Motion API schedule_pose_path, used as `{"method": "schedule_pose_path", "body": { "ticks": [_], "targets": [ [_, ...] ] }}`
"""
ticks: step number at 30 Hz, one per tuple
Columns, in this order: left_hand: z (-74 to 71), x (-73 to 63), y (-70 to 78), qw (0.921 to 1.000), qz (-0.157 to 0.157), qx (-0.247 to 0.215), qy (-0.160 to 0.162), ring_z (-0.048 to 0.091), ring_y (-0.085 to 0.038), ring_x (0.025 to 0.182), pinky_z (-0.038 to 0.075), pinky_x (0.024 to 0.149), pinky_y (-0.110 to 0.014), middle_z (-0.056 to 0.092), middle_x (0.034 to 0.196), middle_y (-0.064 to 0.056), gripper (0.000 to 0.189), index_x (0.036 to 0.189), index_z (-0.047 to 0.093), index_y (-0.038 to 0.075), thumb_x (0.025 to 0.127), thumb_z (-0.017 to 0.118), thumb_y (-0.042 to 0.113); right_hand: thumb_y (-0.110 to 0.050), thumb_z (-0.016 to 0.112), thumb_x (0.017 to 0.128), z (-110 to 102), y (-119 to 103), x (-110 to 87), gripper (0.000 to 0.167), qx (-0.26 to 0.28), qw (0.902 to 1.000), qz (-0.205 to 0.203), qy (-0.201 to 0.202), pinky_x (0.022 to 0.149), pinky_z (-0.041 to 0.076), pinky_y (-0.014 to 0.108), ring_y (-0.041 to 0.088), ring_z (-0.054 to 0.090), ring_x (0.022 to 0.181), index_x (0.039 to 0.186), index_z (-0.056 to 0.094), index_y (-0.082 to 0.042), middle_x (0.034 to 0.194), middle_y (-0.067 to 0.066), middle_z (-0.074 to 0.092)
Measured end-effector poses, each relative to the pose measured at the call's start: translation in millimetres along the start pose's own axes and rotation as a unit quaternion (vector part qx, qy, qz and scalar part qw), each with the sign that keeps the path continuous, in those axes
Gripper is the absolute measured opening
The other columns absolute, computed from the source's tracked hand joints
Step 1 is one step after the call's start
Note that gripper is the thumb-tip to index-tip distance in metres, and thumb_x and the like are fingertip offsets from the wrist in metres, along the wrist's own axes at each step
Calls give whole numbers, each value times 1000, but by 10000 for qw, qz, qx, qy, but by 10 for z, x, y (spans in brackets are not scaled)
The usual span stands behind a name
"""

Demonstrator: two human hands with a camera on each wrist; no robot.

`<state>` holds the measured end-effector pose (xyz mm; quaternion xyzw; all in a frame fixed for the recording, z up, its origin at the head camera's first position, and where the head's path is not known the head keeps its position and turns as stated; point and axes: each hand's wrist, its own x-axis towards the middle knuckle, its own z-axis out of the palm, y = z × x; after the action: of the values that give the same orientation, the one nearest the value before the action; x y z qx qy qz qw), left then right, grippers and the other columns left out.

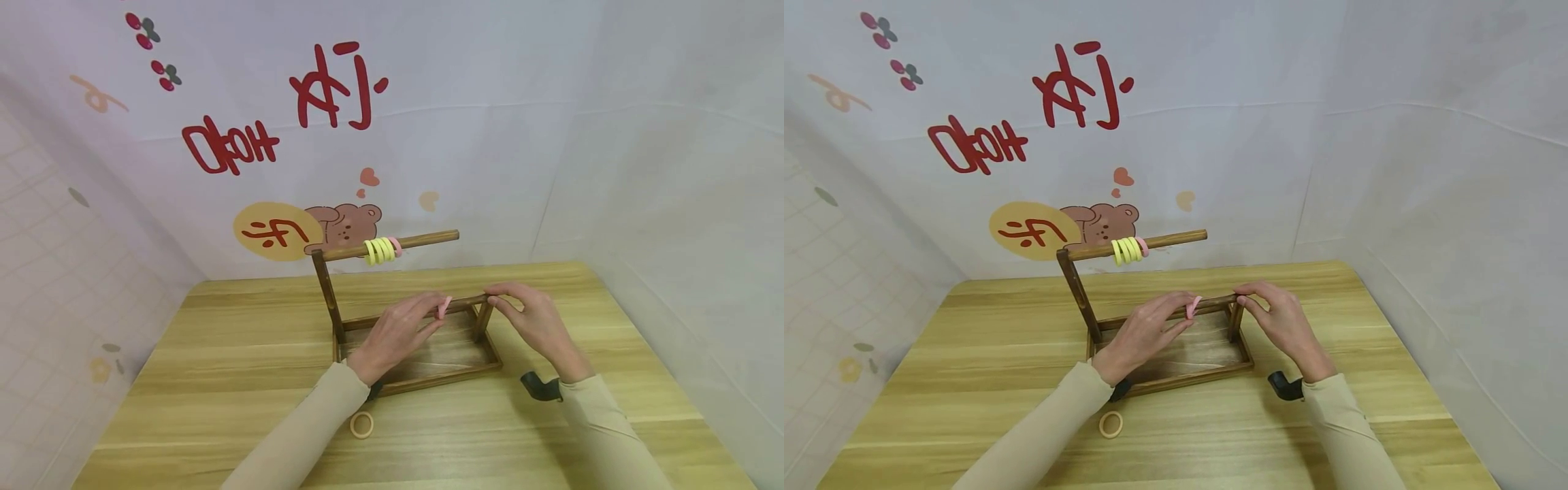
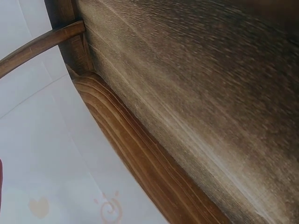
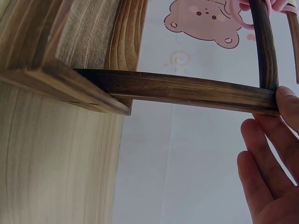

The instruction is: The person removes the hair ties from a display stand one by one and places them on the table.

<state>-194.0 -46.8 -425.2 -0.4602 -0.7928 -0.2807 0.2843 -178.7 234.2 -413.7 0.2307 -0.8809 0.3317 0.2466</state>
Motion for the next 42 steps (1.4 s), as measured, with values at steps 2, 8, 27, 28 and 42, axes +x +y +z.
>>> {"method": "schedule_pose_path", "body": {
  "ticks": [2,8,27,28,42],
  "targets": [
    [-6,-8,-3,10000,-25,-29,-17,70,-19,113,53,98,-24,72,124,-8,38,123,68,5,88,83,8,-2,77,92,2,4,-3,23,-10,10000,-2,0,90,53,46,31,72,107,114,79,-10,113,5,77],
    [-28,-31,-9,9998,-133,-83,-108,70,-17,114,52,100,-24,71,126,-7,39,127,68,6,91,81,11,-2,77,92,7,12,-6,23,16,10000,3,1,90,53,45,31,72,107,114,79,-10,112,5,77],
    [-96,-95,-29,9997,-47,229,-100,70,-22,115,51,101,-25,71,128,-10,42,129,67,3,90,81,11,-1,78,90,7,1,-2,24,34,9999,-82,83,91,53,40,31,73,106,112,79,-10,111,5,77],
    [-102,-102,-29,9996,-65,231,-112,70,-22,116,51,101,-25,71,128,-10,41,129,67,3,91,81,12,-1,78,90,9,1,-2,24,41,9999,-88,85,90,53,39,31,73,106,112,79,-10,111,5,77],
    [-166,-149,-36,9994,-133,280,-161,69,-22,118,53,101,-29,70,129,-11,38,130,68,3,95,76,15,-3,77,92,-1,-2,-8,23,37,9999,144,-31,92,53,47,31,72,108,114,79,-9,114,6,77]
  ]
}}
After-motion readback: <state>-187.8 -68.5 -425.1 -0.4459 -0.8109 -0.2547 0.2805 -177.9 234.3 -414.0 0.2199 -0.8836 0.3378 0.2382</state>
